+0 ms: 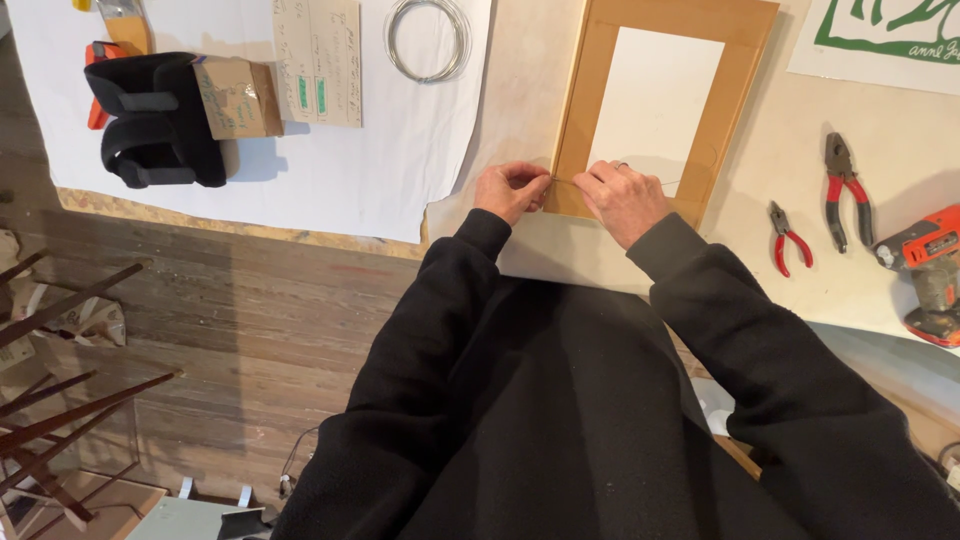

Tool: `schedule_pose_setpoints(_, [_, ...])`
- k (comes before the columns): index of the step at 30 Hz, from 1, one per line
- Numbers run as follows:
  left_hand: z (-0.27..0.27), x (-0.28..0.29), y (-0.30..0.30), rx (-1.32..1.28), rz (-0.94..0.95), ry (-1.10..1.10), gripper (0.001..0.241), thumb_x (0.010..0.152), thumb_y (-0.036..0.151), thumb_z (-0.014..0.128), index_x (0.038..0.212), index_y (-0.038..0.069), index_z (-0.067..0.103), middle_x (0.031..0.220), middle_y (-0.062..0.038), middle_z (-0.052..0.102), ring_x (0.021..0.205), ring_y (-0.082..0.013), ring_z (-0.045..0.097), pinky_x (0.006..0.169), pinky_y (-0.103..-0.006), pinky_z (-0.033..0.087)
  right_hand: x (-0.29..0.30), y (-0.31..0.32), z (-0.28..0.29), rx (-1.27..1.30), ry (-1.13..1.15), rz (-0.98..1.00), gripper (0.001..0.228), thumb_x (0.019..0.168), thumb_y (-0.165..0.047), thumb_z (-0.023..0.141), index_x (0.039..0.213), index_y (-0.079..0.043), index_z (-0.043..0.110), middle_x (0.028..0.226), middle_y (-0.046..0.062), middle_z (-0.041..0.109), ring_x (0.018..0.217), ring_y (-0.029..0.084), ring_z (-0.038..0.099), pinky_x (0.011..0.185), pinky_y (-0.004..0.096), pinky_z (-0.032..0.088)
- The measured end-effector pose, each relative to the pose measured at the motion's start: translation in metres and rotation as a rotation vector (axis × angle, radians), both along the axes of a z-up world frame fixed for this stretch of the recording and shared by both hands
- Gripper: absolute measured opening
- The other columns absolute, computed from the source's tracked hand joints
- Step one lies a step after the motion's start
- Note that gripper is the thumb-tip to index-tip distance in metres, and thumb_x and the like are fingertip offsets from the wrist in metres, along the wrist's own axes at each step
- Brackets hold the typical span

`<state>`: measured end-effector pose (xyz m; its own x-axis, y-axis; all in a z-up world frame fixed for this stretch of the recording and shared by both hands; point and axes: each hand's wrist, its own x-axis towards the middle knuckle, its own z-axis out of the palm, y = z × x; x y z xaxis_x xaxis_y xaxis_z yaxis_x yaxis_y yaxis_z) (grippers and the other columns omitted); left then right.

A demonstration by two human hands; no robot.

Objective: Attaching hanging wire to a picture frame using pliers.

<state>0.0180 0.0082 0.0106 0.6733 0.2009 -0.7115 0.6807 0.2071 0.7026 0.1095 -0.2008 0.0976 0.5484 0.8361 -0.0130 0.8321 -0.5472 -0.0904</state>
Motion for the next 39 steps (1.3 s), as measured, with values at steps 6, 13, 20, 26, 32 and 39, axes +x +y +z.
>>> schedule_pose_setpoints(6, [0.001, 0.002, 0.000, 0.066, -0.063, 0.009, 0.018, 0.087, 0.024, 0.087, 0.102, 0.015, 0.085, 0.081, -0.009, 0.082, 0.059, -0.0132, 0.078, 0.060, -0.0189, 0.071, 0.000, 0.000, -0.001, 0.012, -0.012, 0.003, 0.009, 0.103, -0.024, 0.074, 0.100, -0.028, 0.066, 0.093, -0.010, 0.057, 0.083, 0.010, 0.069, 0.059, 0.028, 0.063])
schedule_pose_setpoints(13, [0.009, 0.008, 0.000, 0.052, -0.039, 0.048, 0.020, 0.086, 0.024, 0.089, 0.101, 0.011, 0.086, 0.083, -0.014, 0.082, 0.061, -0.0166, 0.078, 0.060, -0.0215, 0.072, 0.000, 0.000, 0.000, 0.004, 0.012, -0.010, 0.009, 0.104, -0.023, 0.074, 0.100, -0.028, 0.067, 0.093, -0.009, 0.058, 0.081, 0.010, 0.070, 0.058, 0.028, 0.063])
schedule_pose_setpoints(20, [0.016, 0.013, 0.003, 0.029, -0.025, 0.042, 0.018, 0.086, 0.020, 0.087, 0.098, 0.006, 0.084, 0.074, -0.015, 0.079, 0.059, -0.0166, 0.077, 0.060, -0.0217, 0.072, 0.001, -0.001, -0.004, -0.002, 0.038, -0.007, 0.007, 0.103, -0.024, 0.074, 0.102, -0.027, 0.068, 0.093, -0.009, 0.057, 0.082, 0.011, 0.070, 0.058, 0.029, 0.063])
schedule_pose_setpoints(26, [0.017, 0.013, 0.004, -0.010, -0.016, 0.049, 0.020, 0.087, 0.018, 0.087, 0.100, 0.004, 0.084, 0.080, -0.017, 0.080, 0.064, -0.0184, 0.079, 0.064, -0.0240, 0.073, 0.001, -0.001, -0.002, -0.004, 0.028, -0.001, 0.007, 0.104, -0.024, 0.073, 0.102, -0.027, 0.068, 0.093, -0.009, 0.057, 0.082, 0.010, 0.069, 0.058, 0.028, 0.063])
schedule_pose_setpoints(32, [-0.003, 0.009, 0.006, 0.013, -0.050, 0.049, 0.018, 0.087, 0.022, 0.088, 0.099, 0.010, 0.085, 0.083, -0.014, 0.082, 0.065, -0.0179, 0.080, 0.065, -0.0240, 0.072, 0.001, 0.000, -0.003, 0.014, 0.022, -0.005, 0.008, 0.105, -0.025, 0.073, 0.100, -0.027, 0.067, 0.093, -0.008, 0.057, 0.082, 0.011, 0.070, 0.059, 0.029, 0.064])
schedule_pose_setpoints(39, [0.007, 0.012, 0.003, -0.005, -0.024, 0.068, 0.022, 0.084, 0.020, 0.090, 0.101, 0.007, 0.085, 0.084, -0.017, 0.082, 0.066, -0.0182, 0.080, 0.067, -0.0235, 0.072, 0.000, -0.002, -0.006, 0.012, 0.032, -0.008, 0.007, 0.105, -0.024, 0.073, 0.101, -0.027, 0.067, 0.094, -0.009, 0.057, 0.082, 0.011, 0.069, 0.059, 0.029, 0.063])
